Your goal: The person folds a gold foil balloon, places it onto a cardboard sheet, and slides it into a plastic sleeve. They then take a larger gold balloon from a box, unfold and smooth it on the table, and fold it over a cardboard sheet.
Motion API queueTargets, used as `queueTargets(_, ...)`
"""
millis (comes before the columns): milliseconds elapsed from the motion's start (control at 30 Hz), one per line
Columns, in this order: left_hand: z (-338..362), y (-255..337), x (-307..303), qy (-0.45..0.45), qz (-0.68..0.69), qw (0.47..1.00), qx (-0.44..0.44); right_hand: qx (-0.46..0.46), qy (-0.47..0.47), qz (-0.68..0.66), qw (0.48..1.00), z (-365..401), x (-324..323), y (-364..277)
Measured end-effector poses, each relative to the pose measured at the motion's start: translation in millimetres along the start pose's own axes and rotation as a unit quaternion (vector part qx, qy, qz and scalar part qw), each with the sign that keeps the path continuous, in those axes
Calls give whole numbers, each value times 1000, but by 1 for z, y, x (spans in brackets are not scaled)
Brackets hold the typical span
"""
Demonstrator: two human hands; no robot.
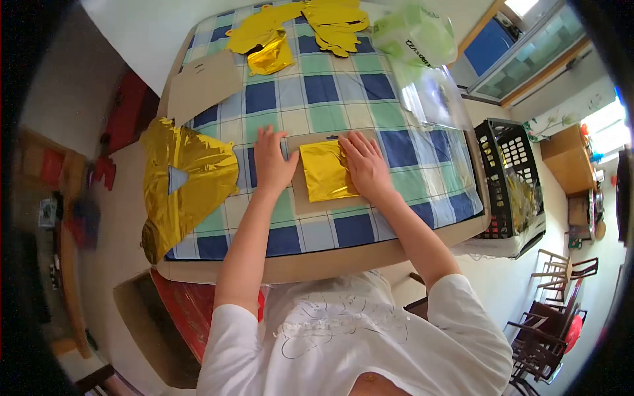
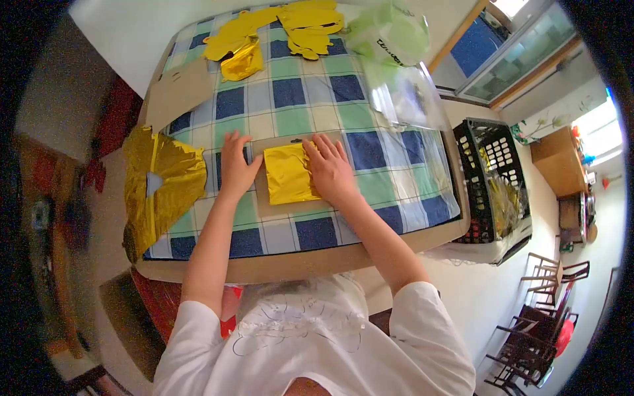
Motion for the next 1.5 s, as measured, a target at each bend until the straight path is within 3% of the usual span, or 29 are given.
queueTargets(367,-11,-4,4,18,-8,999,-26,-10,-10,16,1000,-1,0,-1)
queueTargets(467,0,33,-9,54,-56,996,42,-7,-5,8,1000,-2,-2,-3)
queueTargets(567,22,73,31,-26,-85,989,120,-3,-8,19,1000,-2,-1,-3)
queueTargets(867,47,77,52,-72,-185,976,86,-3,-10,19,1000,0,-1,-2)
queueTargets(1067,48,74,53,-89,-241,965,59,55,-51,58,995,5,7,7)
queueTargets(1367,47,75,48,-118,-240,963,33,91,-81,80,989,7,8,21)
queueTargets(1400,46,76,47,-114,-240,963,36,58,2,119,991,2,-4,29)
queueTargets(1500,48,76,48,-117,-236,964,35,164,111,148,969,-10,-55,123)
Point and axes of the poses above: each hand's wrist, its own z-axis away from the middle knuckle, its own x-axis out of the palm, y = z × x, the point moved 8 cm from there along -z, towards the middle knuckle, and after that the axes turned 8 degrees about -x, right-handed, at the moved point
